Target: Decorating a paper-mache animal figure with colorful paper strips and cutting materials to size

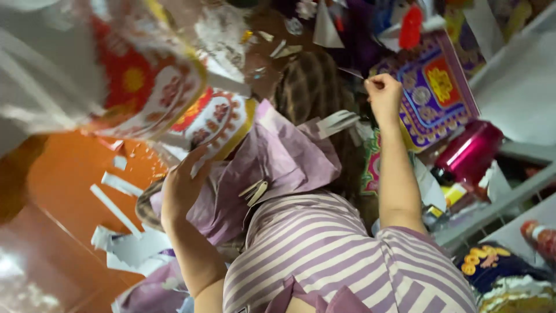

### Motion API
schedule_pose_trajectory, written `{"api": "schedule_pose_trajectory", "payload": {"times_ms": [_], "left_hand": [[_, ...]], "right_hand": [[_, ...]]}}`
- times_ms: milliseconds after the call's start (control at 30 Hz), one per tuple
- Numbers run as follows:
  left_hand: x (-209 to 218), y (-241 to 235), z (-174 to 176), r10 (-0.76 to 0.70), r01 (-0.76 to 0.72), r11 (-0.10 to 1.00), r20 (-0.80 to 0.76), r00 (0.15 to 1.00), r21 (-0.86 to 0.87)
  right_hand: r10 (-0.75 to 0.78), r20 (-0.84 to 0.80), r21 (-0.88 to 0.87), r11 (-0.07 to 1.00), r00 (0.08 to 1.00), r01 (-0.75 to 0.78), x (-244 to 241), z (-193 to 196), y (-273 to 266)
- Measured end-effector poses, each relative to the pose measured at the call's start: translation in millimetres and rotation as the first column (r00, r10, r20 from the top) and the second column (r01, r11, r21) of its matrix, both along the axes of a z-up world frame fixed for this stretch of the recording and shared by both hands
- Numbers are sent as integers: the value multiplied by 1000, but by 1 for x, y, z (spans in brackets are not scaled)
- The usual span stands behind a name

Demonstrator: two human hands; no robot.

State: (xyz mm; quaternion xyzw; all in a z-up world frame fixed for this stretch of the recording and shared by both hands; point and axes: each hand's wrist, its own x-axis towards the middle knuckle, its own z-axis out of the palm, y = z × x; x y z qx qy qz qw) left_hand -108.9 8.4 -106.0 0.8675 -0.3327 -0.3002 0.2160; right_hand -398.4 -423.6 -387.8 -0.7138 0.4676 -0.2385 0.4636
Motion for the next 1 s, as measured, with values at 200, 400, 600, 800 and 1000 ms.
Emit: {"api": "schedule_pose_trajectory", "payload": {"times_ms": [200,400,600,800,1000], "left_hand": [[-2,-21,-10,30,-24,997,-65,997,78],[-9,-47,-5,61,-56,986,-25,998,154],[-10,-48,-9,73,-69,989,-23,997,129],[-10,-49,-18,-30,31,996,-17,999,84],[-11,-58,-24,-37,43,994,-57,998,102]], "right_hand": [[-304,-170,105,940,937,324,-55,-46,-36],[29,-53,-24,999,998,-30,-2,11,-56],[185,-311,343,937,932,-72,-2,36,-35],[423,-548,643,764,722,40,-46,55,-5],[347,-388,528,843,853,-103,-46,65,33]]}}
